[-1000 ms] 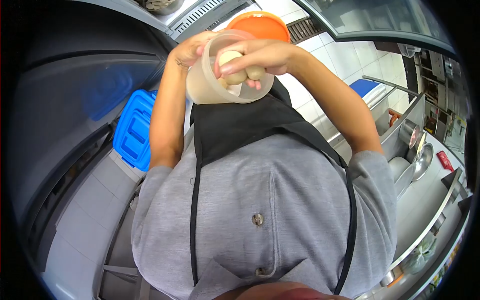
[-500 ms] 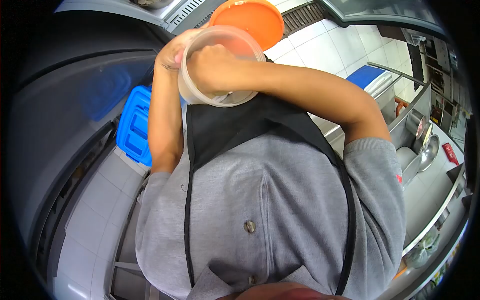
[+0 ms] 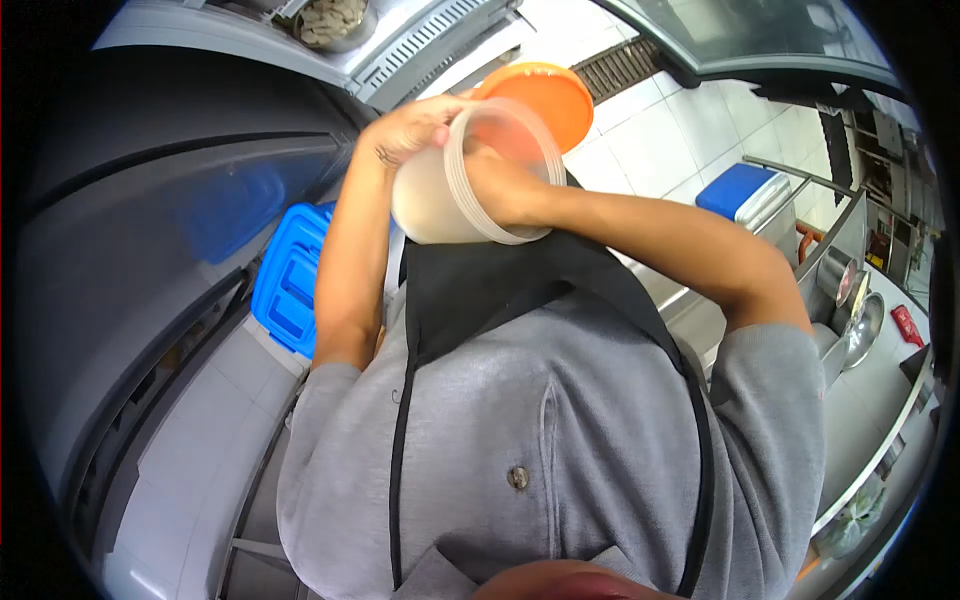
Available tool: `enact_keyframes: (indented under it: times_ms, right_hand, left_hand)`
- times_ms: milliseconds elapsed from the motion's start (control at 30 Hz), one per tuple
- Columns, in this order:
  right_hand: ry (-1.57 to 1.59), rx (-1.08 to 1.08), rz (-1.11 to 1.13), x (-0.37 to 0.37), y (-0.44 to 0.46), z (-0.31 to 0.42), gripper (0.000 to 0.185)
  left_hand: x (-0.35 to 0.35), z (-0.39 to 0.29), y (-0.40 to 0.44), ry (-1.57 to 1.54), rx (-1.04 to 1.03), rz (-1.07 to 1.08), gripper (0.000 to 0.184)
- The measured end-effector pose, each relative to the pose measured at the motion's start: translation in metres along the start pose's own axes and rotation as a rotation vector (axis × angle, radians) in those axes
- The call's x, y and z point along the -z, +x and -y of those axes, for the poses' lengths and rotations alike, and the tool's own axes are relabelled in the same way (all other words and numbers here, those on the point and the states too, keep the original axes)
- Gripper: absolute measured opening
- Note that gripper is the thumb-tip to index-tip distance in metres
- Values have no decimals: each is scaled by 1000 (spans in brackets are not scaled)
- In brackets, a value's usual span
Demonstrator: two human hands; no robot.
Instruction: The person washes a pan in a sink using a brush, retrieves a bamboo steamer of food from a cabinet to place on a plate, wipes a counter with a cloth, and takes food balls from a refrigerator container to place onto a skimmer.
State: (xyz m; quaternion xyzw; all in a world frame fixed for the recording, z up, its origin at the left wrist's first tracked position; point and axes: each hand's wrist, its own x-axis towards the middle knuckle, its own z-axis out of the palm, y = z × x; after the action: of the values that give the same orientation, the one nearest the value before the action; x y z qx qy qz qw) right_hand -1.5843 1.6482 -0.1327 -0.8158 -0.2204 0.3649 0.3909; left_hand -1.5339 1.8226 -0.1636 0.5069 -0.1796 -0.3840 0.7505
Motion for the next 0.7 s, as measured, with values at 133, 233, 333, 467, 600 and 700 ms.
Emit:
enact_keyframes:
  times_ms: [133,233,333,467,600,700]
  right_hand:
    - [111,-29,-97,-5,0,-9,44]
    - [776,-414,-113,0,2,-1,59]
    - [776,-333,-149,3,2,-3,60]
    - [-120,80,-49,44,-17,0,48]
    - [1071,-58,99,92,-46,7,46]
    - [1503,-45,94,110,-67,21,51]
  left_hand:
    - [2,-2,13,-43,70,65,109]
    - [8,-5,18,-34,102,93,101]
    - [2,-11,22,-20,45,92,104]
    - [12,-3,15,-51,69,58,107]
    - [18,6,-9,-270,4,21,112]
    - [2,3,-17,-368,-54,21,117]
